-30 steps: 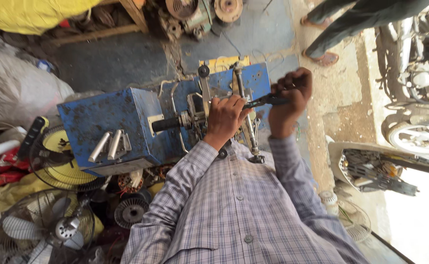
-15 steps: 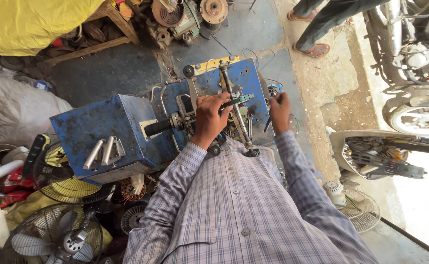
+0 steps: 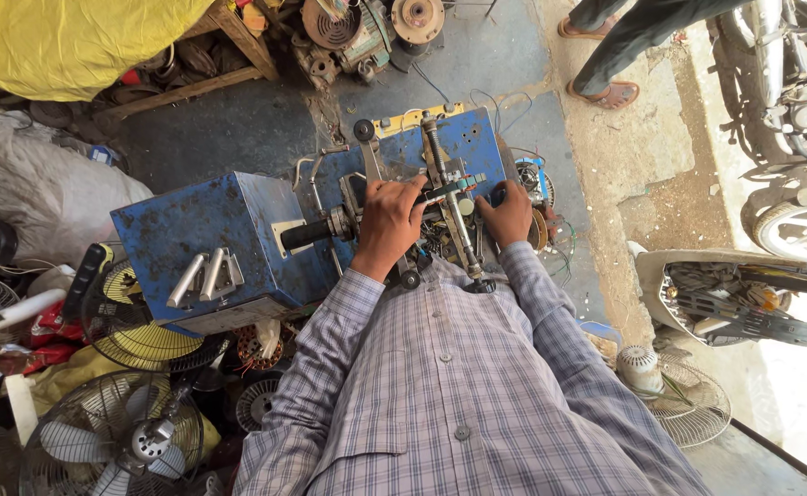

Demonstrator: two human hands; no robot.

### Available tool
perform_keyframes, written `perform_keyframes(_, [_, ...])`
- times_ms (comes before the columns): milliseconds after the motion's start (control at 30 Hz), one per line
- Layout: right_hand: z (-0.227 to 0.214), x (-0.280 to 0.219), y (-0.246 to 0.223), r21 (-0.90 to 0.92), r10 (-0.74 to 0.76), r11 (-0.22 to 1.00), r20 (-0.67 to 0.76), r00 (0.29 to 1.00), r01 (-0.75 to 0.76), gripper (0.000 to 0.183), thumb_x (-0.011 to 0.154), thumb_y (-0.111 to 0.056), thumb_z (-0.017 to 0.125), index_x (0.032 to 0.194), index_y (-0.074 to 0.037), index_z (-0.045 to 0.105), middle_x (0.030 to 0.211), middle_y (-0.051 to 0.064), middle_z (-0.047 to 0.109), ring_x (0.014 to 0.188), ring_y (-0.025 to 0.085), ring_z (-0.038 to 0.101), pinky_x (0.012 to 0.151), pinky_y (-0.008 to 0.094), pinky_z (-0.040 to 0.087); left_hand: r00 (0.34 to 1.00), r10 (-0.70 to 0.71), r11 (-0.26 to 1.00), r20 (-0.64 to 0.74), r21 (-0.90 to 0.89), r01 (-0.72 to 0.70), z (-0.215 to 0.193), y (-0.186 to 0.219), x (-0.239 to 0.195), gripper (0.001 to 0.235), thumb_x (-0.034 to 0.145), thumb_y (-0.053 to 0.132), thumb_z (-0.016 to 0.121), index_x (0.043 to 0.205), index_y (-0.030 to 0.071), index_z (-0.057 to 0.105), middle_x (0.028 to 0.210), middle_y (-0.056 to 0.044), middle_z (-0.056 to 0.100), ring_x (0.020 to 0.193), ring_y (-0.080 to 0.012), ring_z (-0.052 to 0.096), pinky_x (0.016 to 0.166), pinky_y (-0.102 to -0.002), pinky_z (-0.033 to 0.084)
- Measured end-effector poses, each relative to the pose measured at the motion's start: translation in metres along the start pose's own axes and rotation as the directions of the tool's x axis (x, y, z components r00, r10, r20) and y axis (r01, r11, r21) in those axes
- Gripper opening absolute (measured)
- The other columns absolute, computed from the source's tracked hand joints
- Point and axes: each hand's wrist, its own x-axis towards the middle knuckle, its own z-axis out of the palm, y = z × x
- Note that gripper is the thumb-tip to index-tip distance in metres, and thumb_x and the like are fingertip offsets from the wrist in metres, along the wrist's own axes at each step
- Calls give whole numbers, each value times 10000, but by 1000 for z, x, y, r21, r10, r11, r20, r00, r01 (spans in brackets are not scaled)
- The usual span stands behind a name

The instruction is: The person uses a pair of pliers to manipulate and connect copper wires on a fan motor stator held in a blue workbench fixture, then uses a small tool to press the wires into place.

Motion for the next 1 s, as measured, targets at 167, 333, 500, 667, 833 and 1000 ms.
perform_keyframes(167, [-2, 1, 15, 4, -24, 1000, 16, 1000, 24, 449, 795, -361, 870, 1055, -42, 691, 1029, 169, 640, 910, 332, 651, 793, 449, 523, 994, 18, 999, 107, 31, -21, -5, -5, 5, 461, 804, 69, 805, 1245, 22, 676, 955, -138, 747, 939, -306, 702, 939, -475, 473])
perform_keyframes(333, [-3, 13, 36, 421, 72, 905, 11, 997, -70, 355, 915, -325, 762, 1137, -51, 724, 1031, 117, 714, 882, 194, 668, 799, 340, 549, 984, 166, 983, 58, 72, -170, -7, -31, 20, 317, 928, -73, 639, 1180, 94, 734, 1171, -94, 772, 1085, -246, 738, 1026, -439, 530])
perform_keyframes(500, [-41, 9, -9, 881, -46, 311, 388, 920, -356, 326, 1027, -280, 632, 1278, -74, 645, 1127, 66, 688, 1011, 164, 672, 885, 330, 550, 955, 250, 954, 159, 126, -271, 6, -45, 54, 189, 938, 72, 691, 1117, 92, 745, 1146, -108, 766, 1021, -244, 739, 982, -458, 550])
perform_keyframes(667, [-43, 7, -58, 813, -210, 133, 583, 785, -567, 450, 993, -422, 586, 1306, -99, 587, 1238, 52, 665, 1088, 184, 661, 962, 351, 544, 877, 64, 970, 476, 179, -167, 16, -46, 69, 217, 963, 43, 652, 1083, 170, 781, 897, -62, 776, 778, -189, 737, 993, -447, 550])
perform_keyframes(833, [-33, 11, -54, 824, -190, 156, 566, 802, -545, 411, 1016, -436, 603, 1216, -78, 615, 1191, 84, 675, 1059, 210, 679, 943, 383, 564, 904, 149, 894, 402, 336, -297, 34, -63, 74, 167, 955, 39, 635, 904, 124, 769, 728, -69, 718, 618, -164, 720, 825, -420, 578])
perform_keyframes(1000, [-60, 13, -76, 735, -340, 678, 312, 887, 1, 309, 1081, -321, 664, 1220, -45, 680, 1121, 74, 680, 1051, 150, 649, 948, 316, 528, 939, 247, 878, 238, 356, -321, 47, -72, 79, 149, 927, 94, 649, 812, 150, 724, 792, -49, 712, 738, -201, 705, 672, -377, 575])
